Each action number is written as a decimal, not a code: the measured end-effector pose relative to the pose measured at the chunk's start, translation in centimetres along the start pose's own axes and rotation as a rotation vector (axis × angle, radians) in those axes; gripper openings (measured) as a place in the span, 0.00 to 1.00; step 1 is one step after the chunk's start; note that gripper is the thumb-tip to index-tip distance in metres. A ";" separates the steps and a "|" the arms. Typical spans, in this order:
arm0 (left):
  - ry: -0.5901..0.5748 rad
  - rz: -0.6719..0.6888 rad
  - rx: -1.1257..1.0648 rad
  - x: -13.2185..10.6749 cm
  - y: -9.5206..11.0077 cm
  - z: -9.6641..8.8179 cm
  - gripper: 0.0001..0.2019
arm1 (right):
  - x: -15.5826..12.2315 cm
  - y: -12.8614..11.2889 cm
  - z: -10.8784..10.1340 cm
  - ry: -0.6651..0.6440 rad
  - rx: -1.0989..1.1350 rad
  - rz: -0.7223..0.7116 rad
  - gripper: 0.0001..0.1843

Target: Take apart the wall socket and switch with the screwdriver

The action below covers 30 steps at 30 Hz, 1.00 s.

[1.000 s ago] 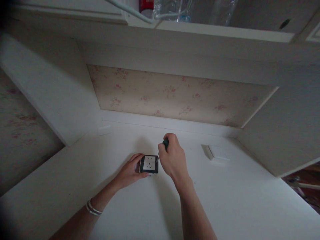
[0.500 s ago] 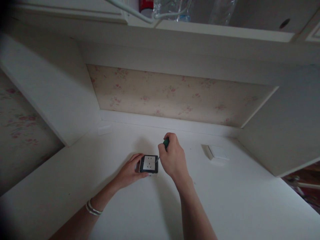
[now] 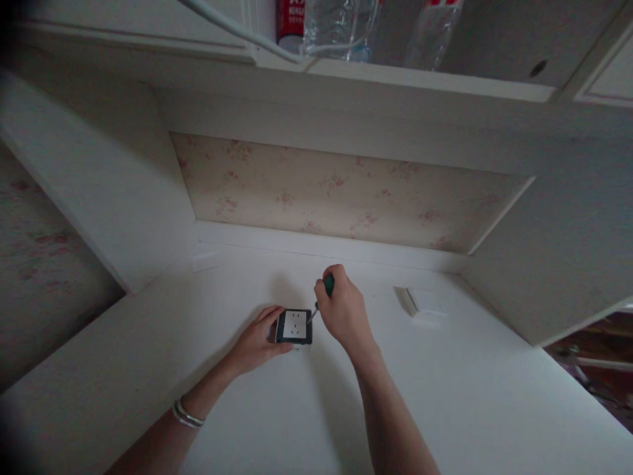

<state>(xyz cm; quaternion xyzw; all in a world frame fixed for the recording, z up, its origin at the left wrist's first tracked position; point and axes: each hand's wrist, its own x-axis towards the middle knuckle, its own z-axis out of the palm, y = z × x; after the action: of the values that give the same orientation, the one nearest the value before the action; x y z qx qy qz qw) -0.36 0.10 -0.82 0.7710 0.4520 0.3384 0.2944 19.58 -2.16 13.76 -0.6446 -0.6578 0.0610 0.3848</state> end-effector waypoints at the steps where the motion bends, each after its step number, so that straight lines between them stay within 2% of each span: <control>1: 0.001 0.001 -0.002 0.0 0.0 0.0 0.39 | 0.3 0.0 -0.1 -0.021 0.001 -0.005 0.07; 7: -0.001 0.009 -0.001 -0.2 0.0 -0.1 0.38 | 2.2 -0.5 -1.2 -0.206 0.018 -0.093 0.06; 11: 0.003 0.036 0.010 -0.2 -0.1 -0.2 0.37 | 3.5 -1.7 -2.6 -0.387 -0.020 -0.076 0.06; 13: 0.001 0.044 0.014 -0.2 -0.2 -0.2 0.37 | 4.2 -2.4 -3.4 -0.491 -0.102 -0.038 0.09; 15: -0.001 0.046 0.012 -0.1 -0.2 -0.2 0.37 | 4.8 -3.2 -3.9 -0.557 -0.262 -0.026 0.16; 17: 0.000 0.052 0.002 -0.1 -0.2 -0.2 0.37 | 5.3 -3.8 -4.1 -0.534 -0.469 -0.062 0.22; 20: -0.002 0.051 -0.013 -0.1 -0.3 -0.2 0.37 | 5.7 -4.3 -3.8 -0.507 -0.652 -0.143 0.19; 23: -0.017 0.028 -0.033 -0.1 -0.5 -0.1 0.38 | 5.9 -4.4 -3.5 -0.580 -0.644 -0.170 0.14; 30: -0.038 -0.015 -0.076 -0.1 -0.6 -0.2 0.38 | 6.0 -4.7 -4.5 -0.718 -0.585 -0.220 0.12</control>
<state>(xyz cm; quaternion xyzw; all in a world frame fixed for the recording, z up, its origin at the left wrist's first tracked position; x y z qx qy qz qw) -0.84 0.29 -1.19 0.7624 0.4388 0.3384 0.3343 19.23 0.61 22.20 -0.5905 -0.8031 0.0511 -0.0605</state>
